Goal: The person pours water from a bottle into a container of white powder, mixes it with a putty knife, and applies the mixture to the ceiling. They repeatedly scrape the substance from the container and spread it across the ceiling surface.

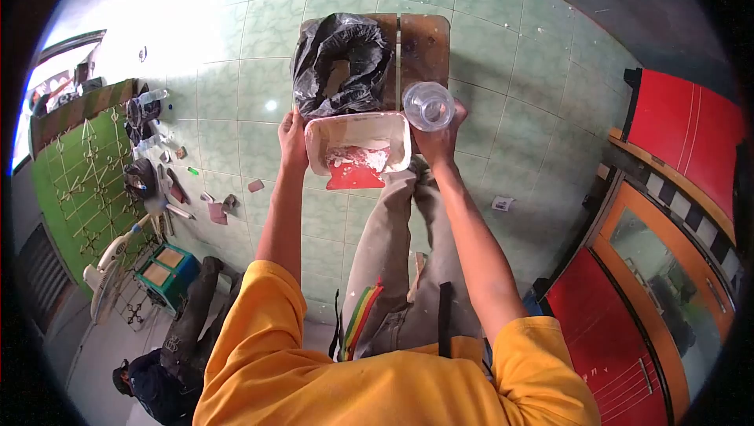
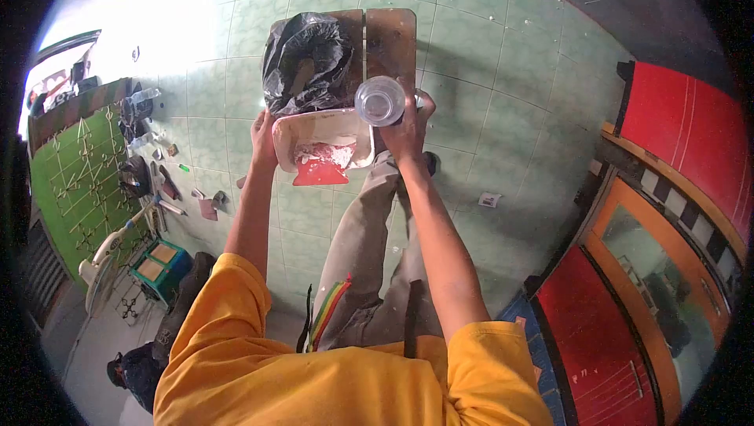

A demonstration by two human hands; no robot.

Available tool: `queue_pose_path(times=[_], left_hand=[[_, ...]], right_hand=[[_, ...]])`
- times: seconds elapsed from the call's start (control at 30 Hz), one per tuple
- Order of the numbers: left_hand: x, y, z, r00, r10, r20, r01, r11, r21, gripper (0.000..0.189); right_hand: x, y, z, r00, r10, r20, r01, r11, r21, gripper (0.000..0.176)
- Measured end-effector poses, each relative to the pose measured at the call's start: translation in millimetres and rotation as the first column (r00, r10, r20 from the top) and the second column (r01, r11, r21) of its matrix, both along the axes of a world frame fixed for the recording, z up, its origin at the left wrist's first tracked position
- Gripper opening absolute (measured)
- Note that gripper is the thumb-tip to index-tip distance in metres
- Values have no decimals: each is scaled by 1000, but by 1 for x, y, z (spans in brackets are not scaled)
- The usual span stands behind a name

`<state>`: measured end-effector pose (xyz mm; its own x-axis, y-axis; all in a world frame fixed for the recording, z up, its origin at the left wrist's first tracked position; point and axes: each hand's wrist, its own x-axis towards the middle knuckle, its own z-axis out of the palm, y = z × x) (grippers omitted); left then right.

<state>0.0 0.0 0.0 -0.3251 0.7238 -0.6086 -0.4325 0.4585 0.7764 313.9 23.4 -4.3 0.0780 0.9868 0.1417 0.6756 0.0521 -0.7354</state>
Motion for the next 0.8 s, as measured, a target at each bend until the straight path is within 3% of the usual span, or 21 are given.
queue_pose_path(times=[0.13, 0.3, 0.4, 0.5, 0.63, 0.73, 0.8], left_hand=[[-8, 7, 15, 999, -39, -29, 40, 998, 38, 34], [-41, 14, 21, 995, -90, -44, 91, 995, 38, 33], [-45, 9, 28, 996, -74, -44, 75, 997, 6, 30], [-37, 8, 15, 998, -54, -8, 54, 999, -5, 30], [-29, 8, 9, 993, -121, -4, 121, 992, -27, 30], [-32, 7, -3, 983, -184, -15, 182, 981, -67, 34], [-39, 9, -1, 945, -326, -36, 321, 942, -97, 38]], right_hand=[[-12, -1, 4, 998, 2, 61, -1, 1000, -10, 95], [-44, -1, 10, 986, -92, -138, 101, 993, 60, 62], [-55, -12, 12, 973, -138, -184, 142, 990, 11, 69], [-43, -20, 6, 996, -81, -44, 80, 997, -6, 95], [-35, -34, 2, 993, -73, 95, 74, 997, -8, 99], [-40, -44, -2, 960, -236, -153, 226, 971, -76, 100], [-35, -48, 1, 982, -185, -34, 181, 980, -81, 99]])
